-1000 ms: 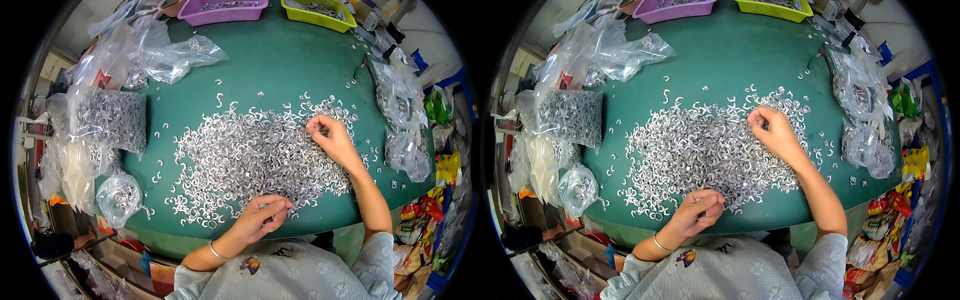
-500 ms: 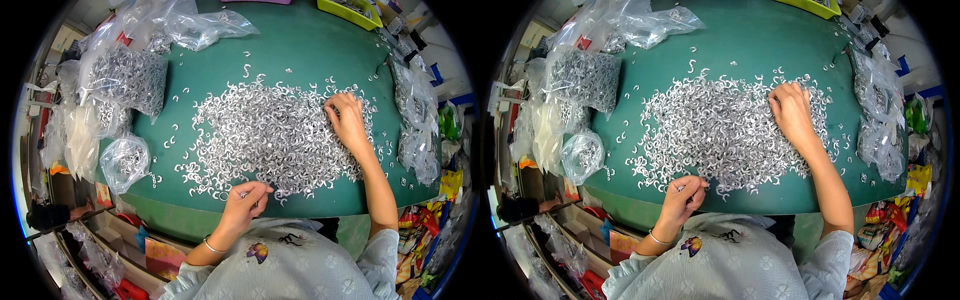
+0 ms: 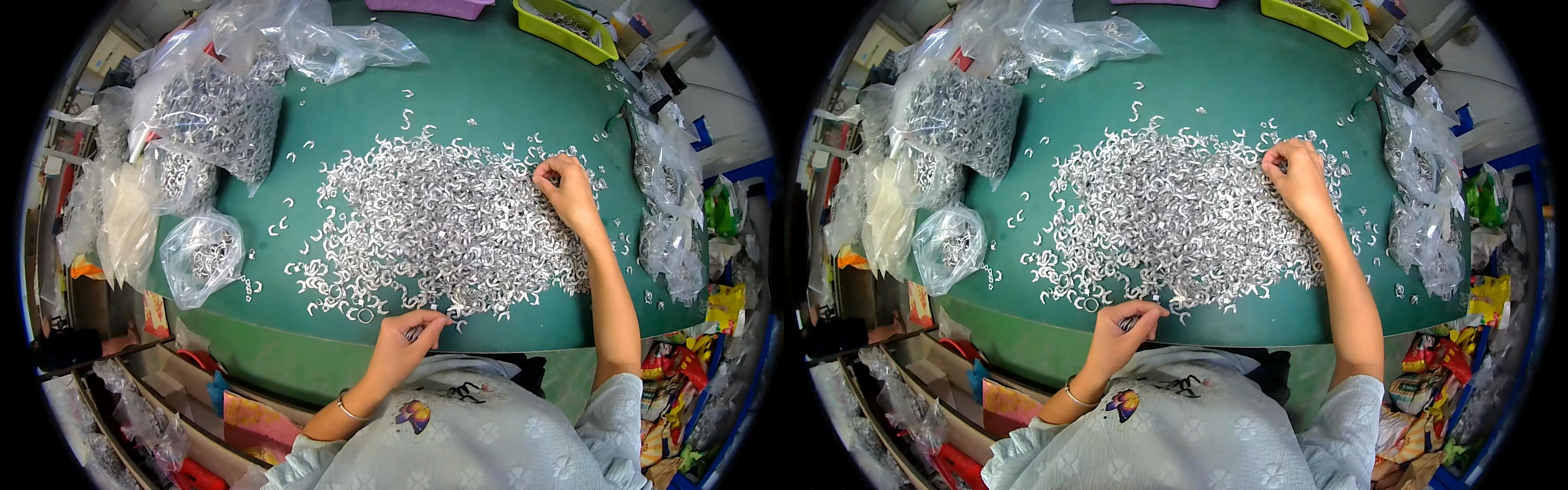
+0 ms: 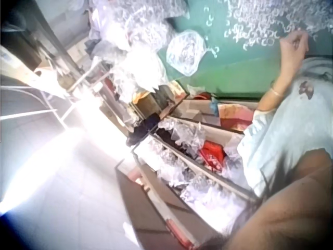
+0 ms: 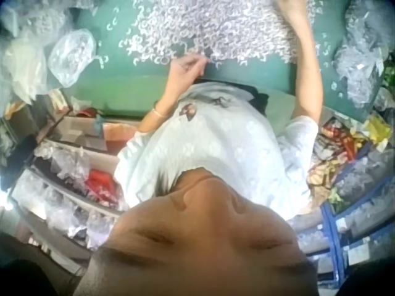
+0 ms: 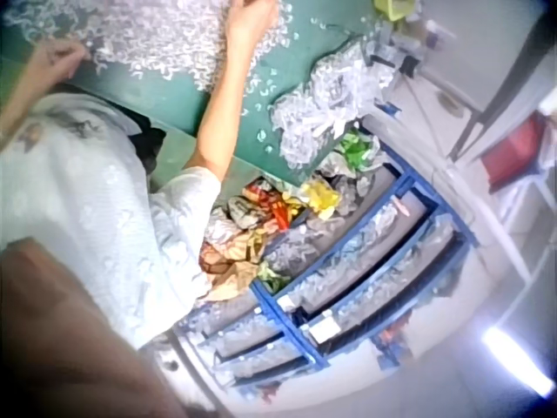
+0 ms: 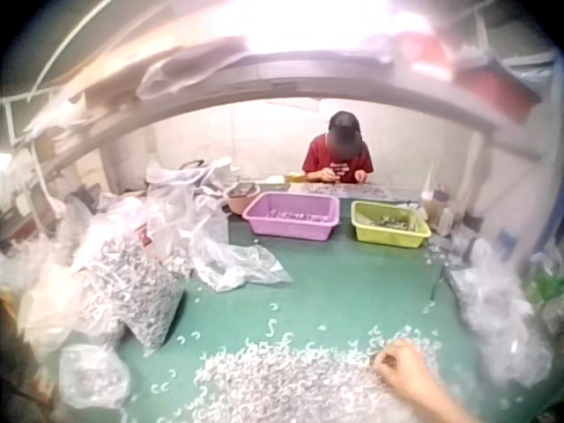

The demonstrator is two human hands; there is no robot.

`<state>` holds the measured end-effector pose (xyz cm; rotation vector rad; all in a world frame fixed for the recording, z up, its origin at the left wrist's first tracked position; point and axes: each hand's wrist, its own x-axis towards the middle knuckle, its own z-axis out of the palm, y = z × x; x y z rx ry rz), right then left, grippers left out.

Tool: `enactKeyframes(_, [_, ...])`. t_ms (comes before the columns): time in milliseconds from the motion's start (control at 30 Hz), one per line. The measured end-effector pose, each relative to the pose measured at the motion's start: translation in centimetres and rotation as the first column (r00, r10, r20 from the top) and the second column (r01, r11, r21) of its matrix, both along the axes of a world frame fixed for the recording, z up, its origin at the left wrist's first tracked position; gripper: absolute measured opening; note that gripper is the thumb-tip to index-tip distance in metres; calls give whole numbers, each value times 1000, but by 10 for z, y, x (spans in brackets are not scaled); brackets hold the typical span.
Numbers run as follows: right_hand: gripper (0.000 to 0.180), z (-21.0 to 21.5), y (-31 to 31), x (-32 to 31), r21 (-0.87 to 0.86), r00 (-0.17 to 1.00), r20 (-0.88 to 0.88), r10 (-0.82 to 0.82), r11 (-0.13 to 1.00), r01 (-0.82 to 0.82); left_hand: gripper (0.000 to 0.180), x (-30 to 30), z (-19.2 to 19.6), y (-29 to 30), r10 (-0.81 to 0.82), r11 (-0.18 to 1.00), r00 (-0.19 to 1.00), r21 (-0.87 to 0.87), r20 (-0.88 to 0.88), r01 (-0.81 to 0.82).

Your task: The person sorts small silver-colored metal pieces on a green table by hand and places them into plastic bags and trays.

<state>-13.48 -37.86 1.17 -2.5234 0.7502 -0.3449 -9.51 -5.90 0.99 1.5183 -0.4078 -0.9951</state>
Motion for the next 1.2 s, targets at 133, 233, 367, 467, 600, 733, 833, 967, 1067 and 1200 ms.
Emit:
enactKeyframes(133, [7, -2, 7, 7, -75, 995, 47, 86, 994, -82, 13, -3, -2, 1, -29, 999, 999, 23, 42, 28])
enactKeyframes(233, [9, -5, 11, 11, -253, 986, -10, 168, 953, -165, 12, -3, -1, 0, -46, 998, 994, 46, 98, 42])
enactKeyframes(367, [11, 0, 15, 14, -334, 971, -85, 225, 911, -240, 11, -3, -2, 1, -40, 997, 986, 69, 165, 29])
enactKeyframes(467, [11, -4, 16, 15, -329, 969, -90, 229, 912, -246, 11, -5, -5, 3, -36, 997, 979, 77, 202, 20])
enactKeyframes(600, [8, 0, 13, 11, -256, 973, -96, 212, 939, -230, 11, -9, -8, 2, -13, 997, 917, 71, 399, -16])
enactKeyframes(733, [5, 2, 10, -2, -192, 985, 105, 139, 974, -117, 19, -14, -10, -1, -83, 994, 753, 112, 653, 13])
enactKeyframes(833, [8, 17, 32, -24, 464, 947, 320, 22, 868, -177, 21, -18, -8, -7, -92, 991, 689, 133, 719, -7])
enactKeyframes(967, [21, 31, 74, -50, 884, 931, 335, -147, 391, -256, 20, -17, -11, -10, -198, 975, 568, 219, 799, 33])
enactKeyframes(1067, [21, 25, 90, -68, 890, 958, 275, -79, 398, -223, 20, -10, -9, -8, -156, 978, 522, 204, 839, -37])
enactKeyframes(1200, [15, 27, 114, -72, 617, 964, 194, 183, 741, -264, 13, 1, -11, 9, -93, 969, 498, 193, 862, -153])
